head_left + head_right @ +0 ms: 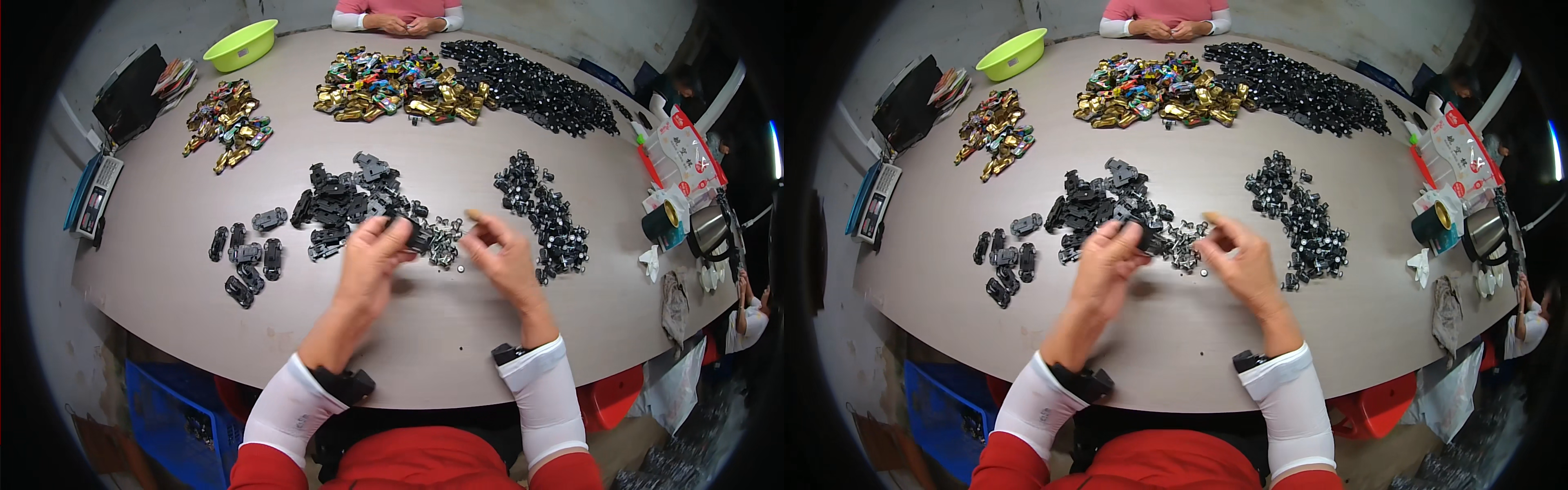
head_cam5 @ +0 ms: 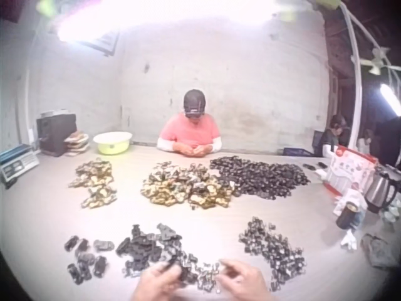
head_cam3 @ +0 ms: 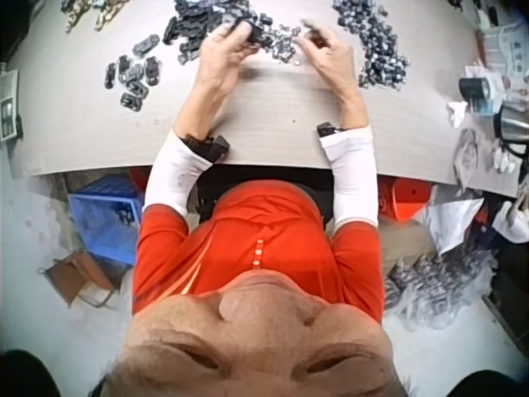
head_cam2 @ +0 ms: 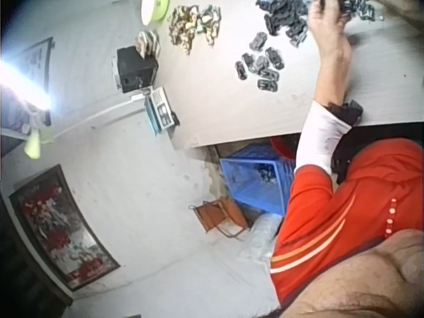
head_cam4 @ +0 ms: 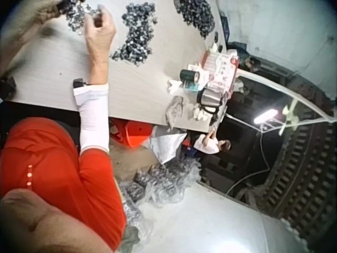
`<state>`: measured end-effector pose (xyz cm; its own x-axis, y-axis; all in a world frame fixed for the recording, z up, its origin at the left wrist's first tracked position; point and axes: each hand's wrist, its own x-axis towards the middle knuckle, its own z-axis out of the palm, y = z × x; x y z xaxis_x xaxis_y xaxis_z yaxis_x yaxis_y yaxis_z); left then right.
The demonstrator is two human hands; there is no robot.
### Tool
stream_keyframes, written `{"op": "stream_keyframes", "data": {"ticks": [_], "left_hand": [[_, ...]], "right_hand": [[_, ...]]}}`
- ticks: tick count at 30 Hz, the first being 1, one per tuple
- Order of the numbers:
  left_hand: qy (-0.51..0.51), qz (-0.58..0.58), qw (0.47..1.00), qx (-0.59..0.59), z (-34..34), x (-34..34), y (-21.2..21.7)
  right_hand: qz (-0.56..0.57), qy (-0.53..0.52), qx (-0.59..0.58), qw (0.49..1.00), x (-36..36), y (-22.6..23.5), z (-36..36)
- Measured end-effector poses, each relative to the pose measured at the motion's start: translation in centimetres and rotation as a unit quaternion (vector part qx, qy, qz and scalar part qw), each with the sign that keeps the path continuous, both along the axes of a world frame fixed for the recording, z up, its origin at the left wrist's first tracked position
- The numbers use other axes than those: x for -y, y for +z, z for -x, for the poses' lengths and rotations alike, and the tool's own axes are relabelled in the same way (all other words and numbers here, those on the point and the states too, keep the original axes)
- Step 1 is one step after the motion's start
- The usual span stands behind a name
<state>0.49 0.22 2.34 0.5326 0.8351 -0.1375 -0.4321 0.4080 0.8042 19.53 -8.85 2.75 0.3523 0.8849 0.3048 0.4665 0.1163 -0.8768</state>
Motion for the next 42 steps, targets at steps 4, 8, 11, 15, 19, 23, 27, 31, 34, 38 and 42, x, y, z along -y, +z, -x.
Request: {"op": "stream_keyframes", "data": {"ticks": [4, 8, 11, 15, 19, 23, 27, 31, 34, 38, 42], "left_hand": [[0.15, -0.127, 0.971, -0.138, 7.2, -2.9, 2.8], [0.337, -0.409, 0.713, -0.46, 16.1, -7.0, -0.3], [0.318, -0.508, 0.626, -0.499, 14.7, -5.8, 0.6], [0.111, -0.568, 0.593, -0.559, 11.4, -3.9, 0.5], [0.081, -0.535, 0.547, -0.638, 9.6, -4.6, 0.9], [-0.005, -0.505, 0.495, -0.707, 7.3, -7.2, -0.7], [-0.042, -0.481, 0.493, -0.723, 4.5, -6.5, -2.0], [-0.009, -0.515, 0.517, -0.684, 3.2, -4.9, -2.7], [0.036, -0.526, 0.625, -0.576, 3.8, -4.6, -1.6], [0.063, -0.549, 0.618, -0.559, 5.7, -3.9, 0.8], [0.053, -0.579, 0.59, -0.56, 6.1, -3.1, 0.9]], "right_hand": [[0.027, -0.088, 0.094, 0.991, 0.1, -1.8, -3.6], [0.052, -0.053, 0.163, 0.984, -0.7, -2.6, -2.2], [0.042, -0.045, 0.241, 0.969, -1.0, -3.1, -2.1], [0.059, -0.055, 0.215, 0.973, -0.6, -2.5, -2.1], [0.061, -0.057, 0.234, 0.969, -0.1, -2.4, -2.4], [0.051, -0.049, 0.254, 0.965, 0.0, -2.4, -2.2], [0.048, -0.051, 0.266, 0.961, 0.1, -2.4, -2.0], [0.056, -0.038, 0.25, 0.966, 0.1, -1.8, -1.8], [0.057, -0.033, 0.251, 0.966, 0.3, -1.8, -1.9], [0.064, -0.024, 0.25, 0.966, 0.4, -1.4, -1.9], [0.058, -0.016, 0.252, 0.966, 0.4, -1.4, -2.0]]}}
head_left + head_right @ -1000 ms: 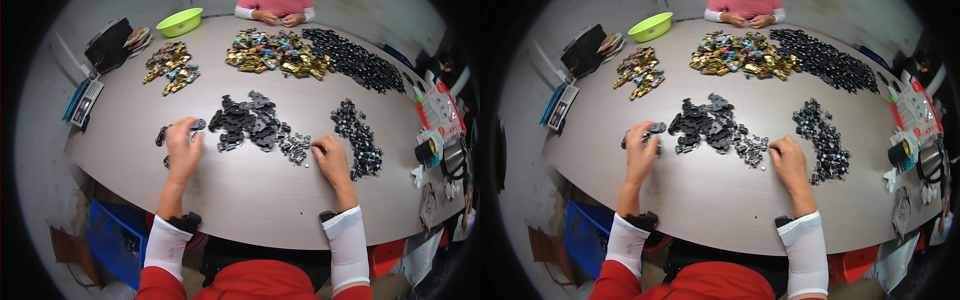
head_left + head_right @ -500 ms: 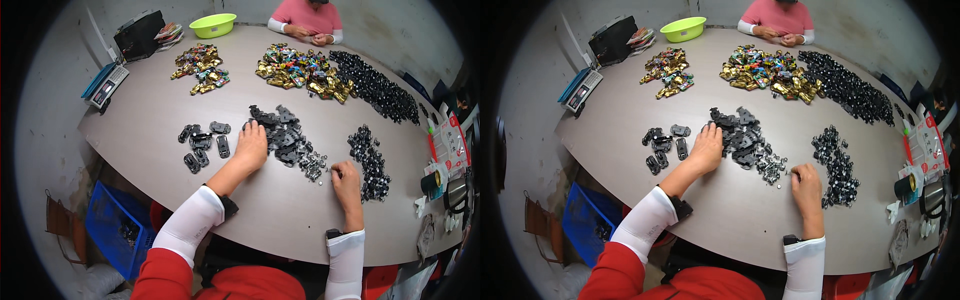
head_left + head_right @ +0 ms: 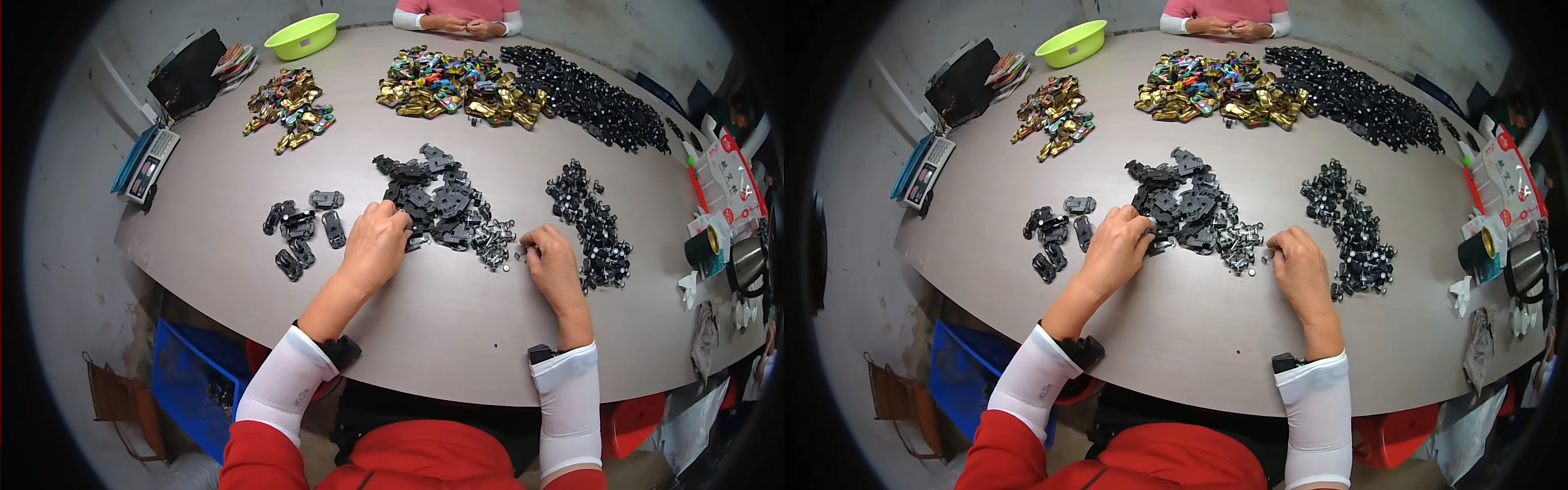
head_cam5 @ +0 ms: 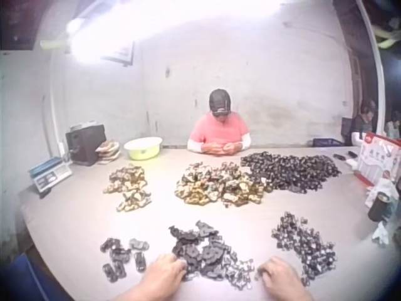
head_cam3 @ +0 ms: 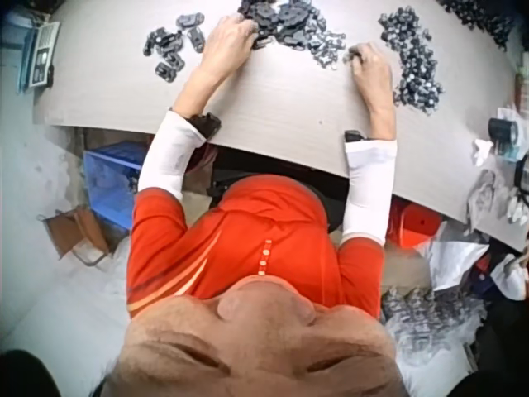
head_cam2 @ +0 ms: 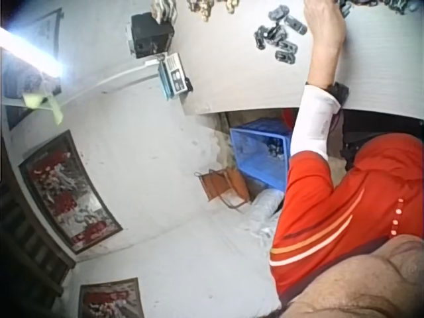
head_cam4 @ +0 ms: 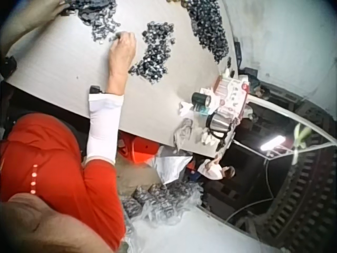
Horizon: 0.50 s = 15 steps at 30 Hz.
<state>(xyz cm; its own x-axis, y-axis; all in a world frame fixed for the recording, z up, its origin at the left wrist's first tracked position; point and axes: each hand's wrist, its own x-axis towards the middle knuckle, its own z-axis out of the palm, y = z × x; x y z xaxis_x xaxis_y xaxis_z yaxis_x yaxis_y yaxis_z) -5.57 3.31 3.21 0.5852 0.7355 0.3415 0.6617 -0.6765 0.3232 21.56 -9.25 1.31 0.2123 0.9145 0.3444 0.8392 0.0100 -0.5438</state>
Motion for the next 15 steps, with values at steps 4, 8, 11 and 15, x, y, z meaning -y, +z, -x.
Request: {"op": "stream_keyframes", "data": {"ticks": [4, 8, 11, 15], "left_hand": [[-0.038, -0.06, 0.997, 0.024, -1.0, -3.0, -0.2], [-0.089, -0.086, 0.99, -0.068, -2.4, -4.9, -0.3], [-0.093, -0.081, 0.985, -0.117, -2.8, -4.7, -0.2], [-0.156, -0.089, 0.983, -0.05, -3.1, -5.5, -1.2]], "right_hand": [[0.003, 0.013, 0.008, 1.0, 0.1, -0.5, -0.3], [0.008, -0.002, -0.086, 0.996, 0.3, -0.2, 0.2], [0.015, 0.006, -0.061, 0.998, 0.3, -0.1, 0.2], [-0.004, 0.014, -0.009, 1.0, 0.4, -0.8, -0.6]]}}
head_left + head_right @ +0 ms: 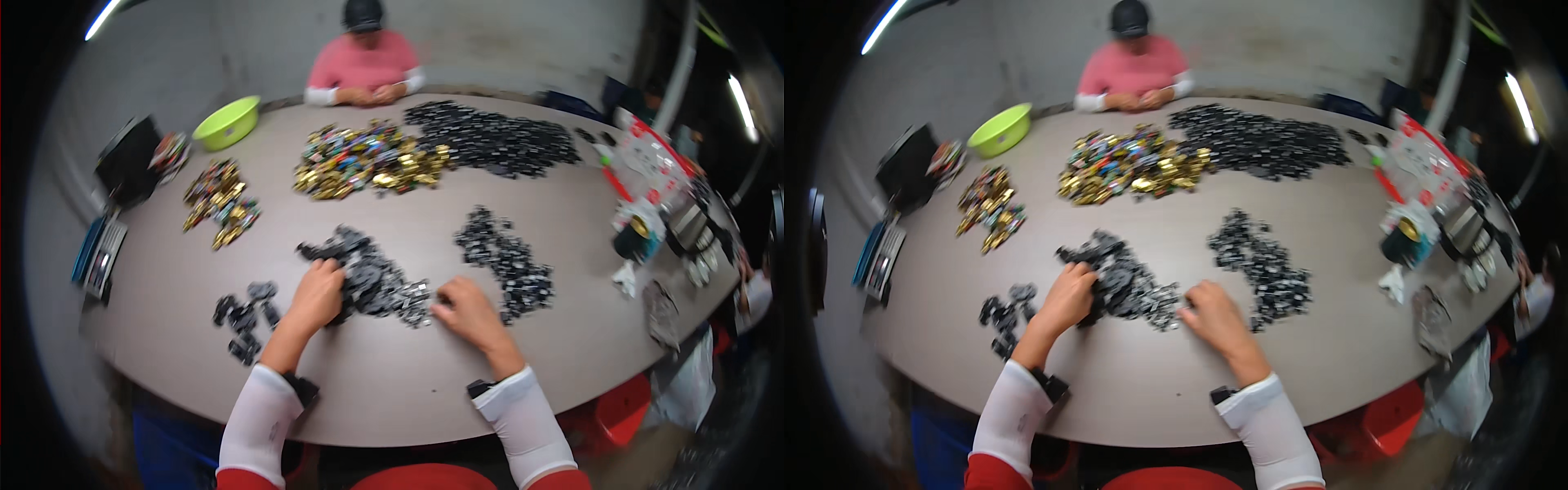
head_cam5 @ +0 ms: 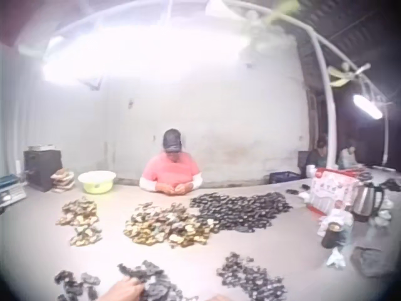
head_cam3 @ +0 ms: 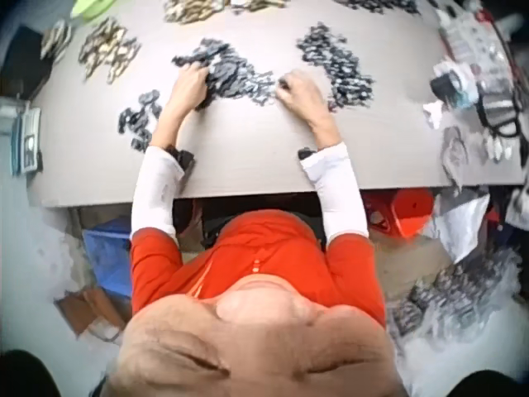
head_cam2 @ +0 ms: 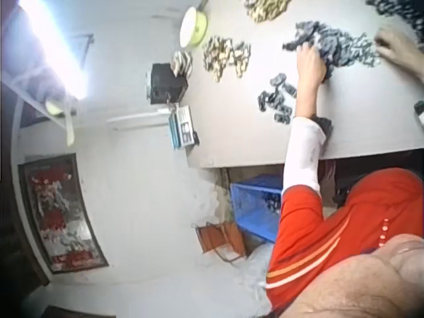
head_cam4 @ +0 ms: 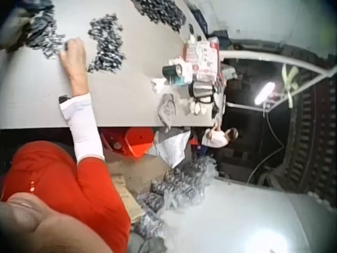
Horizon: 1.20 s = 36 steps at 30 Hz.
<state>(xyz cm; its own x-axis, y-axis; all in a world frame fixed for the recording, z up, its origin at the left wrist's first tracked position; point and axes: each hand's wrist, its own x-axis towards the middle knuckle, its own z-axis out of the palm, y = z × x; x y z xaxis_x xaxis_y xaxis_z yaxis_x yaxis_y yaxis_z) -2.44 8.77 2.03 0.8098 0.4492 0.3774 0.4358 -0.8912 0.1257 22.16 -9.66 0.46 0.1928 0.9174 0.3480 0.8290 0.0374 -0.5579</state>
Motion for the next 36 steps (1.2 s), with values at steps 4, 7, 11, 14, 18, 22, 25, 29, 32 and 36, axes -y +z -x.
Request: {"op": "stream_keyframes", "data": {"ticks": [4, 7, 11, 14, 18, 22, 25, 29, 32, 36], "left_hand": [[0.001, 0.005, 0.999, -0.043, -0.2, 0.0, 0.7], [-0.003, 0.01, 0.998, -0.055, 0.3, -0.5, 1.3], [-0.01, -0.018, 0.995, -0.098, -1.1, -0.5, 1.1], [0.004, -0.062, 0.995, -0.082, -1.4, -0.9, -0.2], [0.024, -0.054, 0.998, -0.024, -1.2, -1.1, -0.5], [0.043, 0.011, 0.995, 0.088, -0.8, -2.0, -0.9], [0.074, 0.113, 0.978, 0.161, -0.2, -2.3, -0.4], [0.053, 0.506, 0.812, 0.285, -1.9, 2.4, 2.4], [0.035, 0.551, 0.796, 0.25, -2.5, 5.1, 2.2], [0.013, 0.504, 0.839, 0.205, -4.0, 8.5, 2.2]], "right_hand": [[-0.024, 0.0, 0.015, 1.0, -0.3, -1.3, -0.1], [-0.041, -0.005, 0.011, 0.999, -0.7, -1.5, 0.3], [0.004, -0.041, 0.024, 0.999, 0.2, -0.7, -0.1], [0.001, -0.044, 0.034, 0.998, 0.4, -0.6, 0.1], [-0.01, -0.036, 0.038, 0.999, 0.4, -0.6, 0.3], [-0.022, -0.038, 0.048, 0.998, 0.2, -1.3, 0.4], [-0.019, -0.039, 0.062, 0.997, 0.2, -1.1, 0.5], [-0.046, -0.036, 0.033, 0.998, 0.4, -0.5, 0.2], [-0.138, 0.021, -0.073, 0.987, 0.1, 2.0, 1.3], [-0.192, 0.115, -0.107, 0.969, 0.2, 2.8, 2.6]]}}
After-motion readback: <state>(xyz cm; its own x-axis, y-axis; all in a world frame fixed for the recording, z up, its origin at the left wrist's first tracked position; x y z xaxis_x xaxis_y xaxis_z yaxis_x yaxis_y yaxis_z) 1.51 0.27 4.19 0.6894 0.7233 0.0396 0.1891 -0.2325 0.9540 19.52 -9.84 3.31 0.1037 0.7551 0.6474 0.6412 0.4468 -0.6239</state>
